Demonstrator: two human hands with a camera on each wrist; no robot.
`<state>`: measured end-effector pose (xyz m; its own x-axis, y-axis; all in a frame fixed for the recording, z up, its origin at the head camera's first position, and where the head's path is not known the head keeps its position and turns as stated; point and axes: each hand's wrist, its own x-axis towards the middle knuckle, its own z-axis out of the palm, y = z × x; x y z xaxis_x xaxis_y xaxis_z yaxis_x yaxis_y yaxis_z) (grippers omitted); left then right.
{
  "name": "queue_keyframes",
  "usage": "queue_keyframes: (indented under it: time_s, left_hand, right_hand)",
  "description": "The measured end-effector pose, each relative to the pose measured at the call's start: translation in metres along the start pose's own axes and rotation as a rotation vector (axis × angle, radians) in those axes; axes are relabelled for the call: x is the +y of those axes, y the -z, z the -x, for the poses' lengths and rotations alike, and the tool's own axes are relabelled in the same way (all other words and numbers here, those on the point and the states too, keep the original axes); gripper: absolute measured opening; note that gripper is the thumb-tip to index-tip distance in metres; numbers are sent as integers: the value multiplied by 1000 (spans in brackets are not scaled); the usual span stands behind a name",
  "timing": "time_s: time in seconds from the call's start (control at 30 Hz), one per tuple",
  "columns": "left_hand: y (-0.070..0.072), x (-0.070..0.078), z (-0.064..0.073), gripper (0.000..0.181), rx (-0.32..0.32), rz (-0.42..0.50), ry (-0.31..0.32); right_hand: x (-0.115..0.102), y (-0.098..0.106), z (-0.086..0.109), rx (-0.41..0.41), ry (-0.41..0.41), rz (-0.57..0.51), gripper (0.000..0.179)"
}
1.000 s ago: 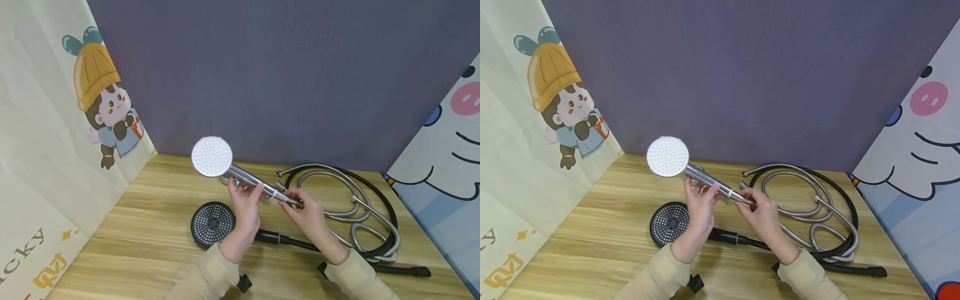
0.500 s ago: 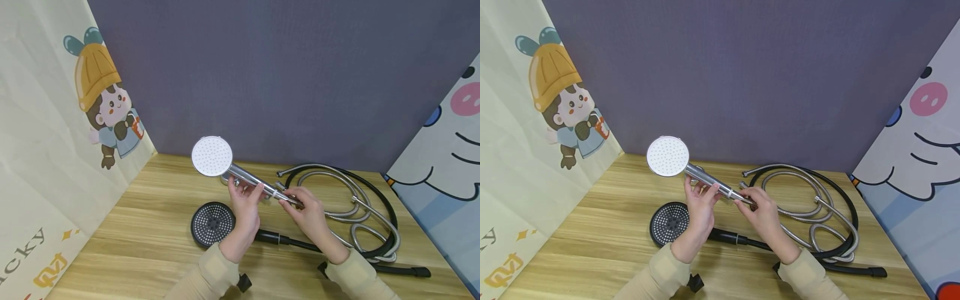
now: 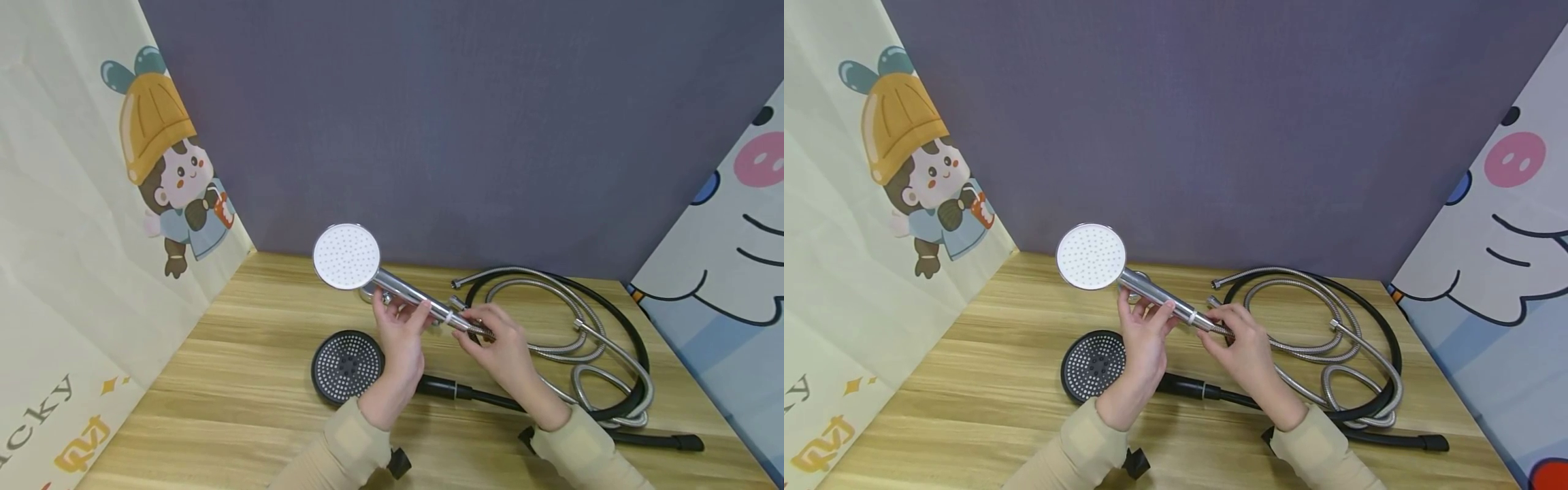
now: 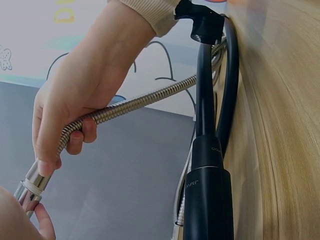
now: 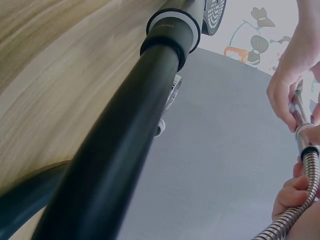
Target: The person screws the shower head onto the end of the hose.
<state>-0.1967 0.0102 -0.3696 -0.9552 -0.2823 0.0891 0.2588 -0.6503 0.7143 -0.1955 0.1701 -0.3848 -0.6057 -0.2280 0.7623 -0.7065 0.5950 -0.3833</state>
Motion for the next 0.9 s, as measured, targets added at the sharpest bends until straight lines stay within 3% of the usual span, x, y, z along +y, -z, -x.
queue_keyframes:
  time_s: [0.37,0.9]
  left_hand:
    - [1,-2,-1,80,5,-4,-1]
    - [0,-2,0,79,-9,-4,-9]
  right_hand:
    - [-4,1,-1,13,-25,20,37]
    - [-3,0,0,31,-34,10,29]
